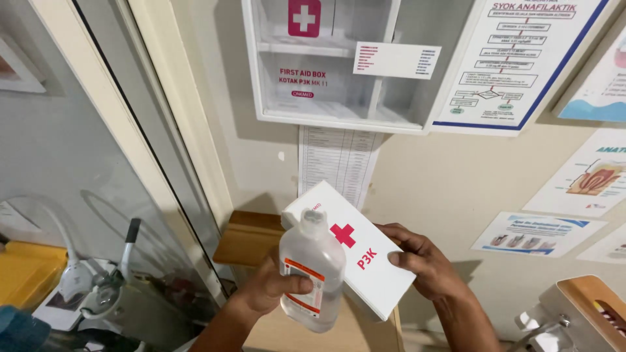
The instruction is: The person organizes medical supplies by placing a bottle of sodium chloride and a first aid box into a wall-mounted cabinet. They then sort through various packaged items on a stool, including syringes and gauze, and place them into the cabinet.
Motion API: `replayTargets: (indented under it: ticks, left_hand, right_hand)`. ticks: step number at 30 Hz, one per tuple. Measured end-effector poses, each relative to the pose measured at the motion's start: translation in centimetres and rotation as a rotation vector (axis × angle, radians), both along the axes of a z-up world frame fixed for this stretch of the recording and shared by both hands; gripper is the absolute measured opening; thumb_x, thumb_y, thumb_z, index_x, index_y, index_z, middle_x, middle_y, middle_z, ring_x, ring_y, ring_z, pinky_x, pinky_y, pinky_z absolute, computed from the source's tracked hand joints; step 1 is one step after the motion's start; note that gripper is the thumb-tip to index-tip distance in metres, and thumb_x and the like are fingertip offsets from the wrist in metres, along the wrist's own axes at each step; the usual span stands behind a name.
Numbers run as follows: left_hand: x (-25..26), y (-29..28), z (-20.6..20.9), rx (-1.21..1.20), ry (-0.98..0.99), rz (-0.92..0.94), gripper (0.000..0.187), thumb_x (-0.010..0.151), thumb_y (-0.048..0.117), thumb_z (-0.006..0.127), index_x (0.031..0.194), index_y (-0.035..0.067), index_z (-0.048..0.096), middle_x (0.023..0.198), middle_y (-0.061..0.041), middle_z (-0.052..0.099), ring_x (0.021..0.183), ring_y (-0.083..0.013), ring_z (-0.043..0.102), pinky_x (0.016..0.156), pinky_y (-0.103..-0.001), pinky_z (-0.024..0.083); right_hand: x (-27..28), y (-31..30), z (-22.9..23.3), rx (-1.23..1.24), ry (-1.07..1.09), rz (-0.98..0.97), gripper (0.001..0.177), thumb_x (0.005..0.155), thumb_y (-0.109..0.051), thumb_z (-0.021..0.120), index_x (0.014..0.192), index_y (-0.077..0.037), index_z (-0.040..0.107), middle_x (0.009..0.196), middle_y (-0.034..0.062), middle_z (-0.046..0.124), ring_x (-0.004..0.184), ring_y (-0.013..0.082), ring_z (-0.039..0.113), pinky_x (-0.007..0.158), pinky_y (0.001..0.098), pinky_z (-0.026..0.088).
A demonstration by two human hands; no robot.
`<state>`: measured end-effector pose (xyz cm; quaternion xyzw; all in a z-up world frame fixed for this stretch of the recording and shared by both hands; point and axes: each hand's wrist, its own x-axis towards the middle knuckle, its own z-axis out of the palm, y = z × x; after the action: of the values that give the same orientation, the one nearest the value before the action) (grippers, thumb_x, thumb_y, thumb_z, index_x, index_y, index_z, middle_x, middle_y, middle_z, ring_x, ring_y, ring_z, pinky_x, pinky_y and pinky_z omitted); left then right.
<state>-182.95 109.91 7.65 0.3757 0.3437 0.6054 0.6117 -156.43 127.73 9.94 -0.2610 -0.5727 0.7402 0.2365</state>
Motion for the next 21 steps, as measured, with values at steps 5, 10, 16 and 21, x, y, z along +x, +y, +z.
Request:
replayTargets:
  ticks: [5,10,16,21]
  left_hand:
    - [-0.3,0.8,2.5,-0.025,0.117,0.004,0.076,0.072,0.016,0.088,0.14,0.004,0.056,0.122,-0.006,0.07,0.117,-0.0194,0.064,0.105,-0.04,0.051]
    - [-0.9,1.6,2.2,0.041,0.133,0.055,0.078,0.072,0.02,0.087,0.141,0.005,0.053,0.122,-0.005,0.07,0.117,-0.0179,0.064,0.104,-0.039,0.052]
    - [-1.7,2.0,1.5,0.167,0.023,0.206,0.075,0.076,0.024,0.091,0.137,0.0,0.055,0.119,-0.009,0.07,0.112,-0.0193,0.066,0.1,-0.038,0.054]
    - [-2.1,2.2,3.6,0.237,0.065,0.296,0.077,0.076,0.026,0.092,0.138,0.0,0.055,0.119,-0.008,0.07,0.113,-0.019,0.066,0.099,-0.038,0.055]
  right_hand:
    - [-1.4,1.3,1.9,0.088,-0.028,0.024,0.066,0.071,-0.017,0.069,0.133,0.003,0.067,0.13,0.0147,0.069,0.119,0.0293,0.067,0.103,0.043,0.051]
    - [-3.5,1.3,5.7,0.208,-0.153,0.036,0.057,0.076,-0.01,0.069,0.133,-0.004,0.067,0.118,0.0139,0.077,0.111,0.0263,0.069,0.1,0.0406,0.053]
    - [-6.2,-0.9,8.8,0.521,-0.258,-0.097,0.049,0.084,-0.018,0.074,0.131,-0.005,0.068,0.116,0.0098,0.078,0.108,0.023,0.07,0.094,0.0367,0.057]
    - [-6.5,-3.1,10.5,1.115,-0.237,-0.229,0.079,0.079,-0.044,0.082,0.139,-0.002,0.055,0.139,0.0174,0.059,0.126,0.0318,0.062,0.097,0.0401,0.055]
